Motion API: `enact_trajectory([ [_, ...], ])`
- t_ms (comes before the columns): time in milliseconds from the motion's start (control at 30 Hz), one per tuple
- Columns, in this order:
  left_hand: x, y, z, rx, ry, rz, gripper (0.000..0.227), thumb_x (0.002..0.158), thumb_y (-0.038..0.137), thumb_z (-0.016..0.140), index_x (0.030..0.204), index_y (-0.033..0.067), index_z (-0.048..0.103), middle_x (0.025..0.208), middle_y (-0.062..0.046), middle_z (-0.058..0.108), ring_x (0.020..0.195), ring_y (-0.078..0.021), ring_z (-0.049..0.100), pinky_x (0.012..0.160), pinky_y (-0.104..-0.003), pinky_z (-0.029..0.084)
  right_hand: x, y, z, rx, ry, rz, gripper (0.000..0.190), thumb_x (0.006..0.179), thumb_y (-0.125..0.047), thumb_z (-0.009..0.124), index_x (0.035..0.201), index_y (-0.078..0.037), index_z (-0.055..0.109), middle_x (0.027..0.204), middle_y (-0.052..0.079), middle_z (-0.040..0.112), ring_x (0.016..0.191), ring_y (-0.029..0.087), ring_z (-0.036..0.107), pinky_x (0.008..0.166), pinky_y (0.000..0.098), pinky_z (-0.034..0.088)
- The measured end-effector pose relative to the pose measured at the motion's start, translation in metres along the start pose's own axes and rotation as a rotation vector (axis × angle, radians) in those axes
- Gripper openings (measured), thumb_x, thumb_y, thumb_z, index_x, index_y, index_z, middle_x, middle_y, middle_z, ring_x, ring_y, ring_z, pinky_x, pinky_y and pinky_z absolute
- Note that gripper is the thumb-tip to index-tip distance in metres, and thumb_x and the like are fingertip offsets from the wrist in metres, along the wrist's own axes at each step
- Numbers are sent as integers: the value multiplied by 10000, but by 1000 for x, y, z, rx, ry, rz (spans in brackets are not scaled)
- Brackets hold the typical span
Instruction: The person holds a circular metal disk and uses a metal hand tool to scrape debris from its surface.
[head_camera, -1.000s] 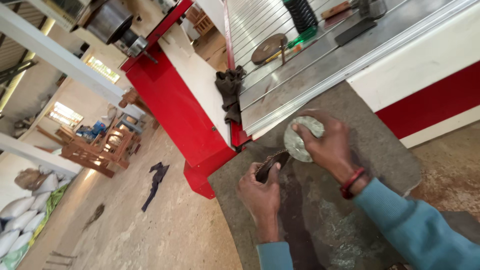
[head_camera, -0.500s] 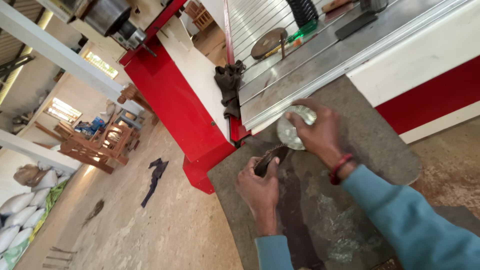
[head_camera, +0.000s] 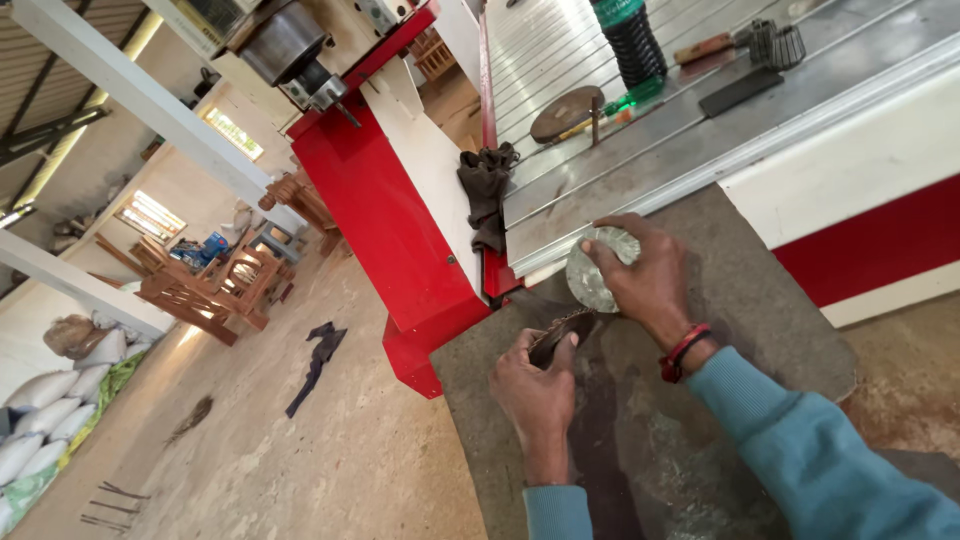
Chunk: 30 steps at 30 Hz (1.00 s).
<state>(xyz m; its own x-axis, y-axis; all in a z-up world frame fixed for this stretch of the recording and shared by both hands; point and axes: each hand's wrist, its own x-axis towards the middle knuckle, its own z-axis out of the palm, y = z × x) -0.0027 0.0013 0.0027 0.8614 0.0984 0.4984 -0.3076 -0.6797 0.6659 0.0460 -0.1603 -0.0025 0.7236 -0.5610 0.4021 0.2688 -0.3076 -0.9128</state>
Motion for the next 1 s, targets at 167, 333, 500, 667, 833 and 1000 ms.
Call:
enact_trajectory([
  [167,3,-8,1,13,-29,-21,223,804,244,840,855,48,748,810,-98,792,740,-219,770,697,-391,568,-1,34,-41,410,-129,144,301,908,-161,811,1191,-71,767,1011,129,742,823,179,667,679,321,534],
  [333,0,-12,3,-103,-31,3,187,804,187,825,960,88,798,919,-91,822,837,-203,792,784,-372,578,-9,33,-61,193,-529,205,496,787,-178,801,1275,-117,732,1140,125,789,925,213,757,776,333,619],
  [500,-1,-17,5,-212,-22,43,178,806,148,825,958,67,783,987,-87,821,918,-197,806,839,-348,604,-30,27,-53,108,-650,13,696,755,-226,825,1410,-141,606,1387,109,637,1131,195,670,846,361,609],
  [667,-2,-18,2,-174,-4,97,149,797,148,834,913,75,776,1024,-52,825,934,-194,801,836,-354,598,-43,23,-40,61,-708,111,660,781,-274,794,1403,-133,620,1233,115,780,937,205,777,752,360,644],
  [833,-3,-23,-2,-207,-17,150,140,803,144,824,908,72,767,1048,-50,816,948,-190,796,848,-346,600,-49,23,-36,52,-691,119,627,778,-305,795,1359,-114,657,1207,95,782,848,199,764,667,351,639],
  [1000,-1,-30,-6,-282,-32,206,152,819,146,824,936,68,768,1040,-57,807,961,-189,792,840,-329,609,-54,29,-28,109,-607,1,556,795,-282,798,1300,-70,704,1193,87,781,839,163,755,612,319,628],
])
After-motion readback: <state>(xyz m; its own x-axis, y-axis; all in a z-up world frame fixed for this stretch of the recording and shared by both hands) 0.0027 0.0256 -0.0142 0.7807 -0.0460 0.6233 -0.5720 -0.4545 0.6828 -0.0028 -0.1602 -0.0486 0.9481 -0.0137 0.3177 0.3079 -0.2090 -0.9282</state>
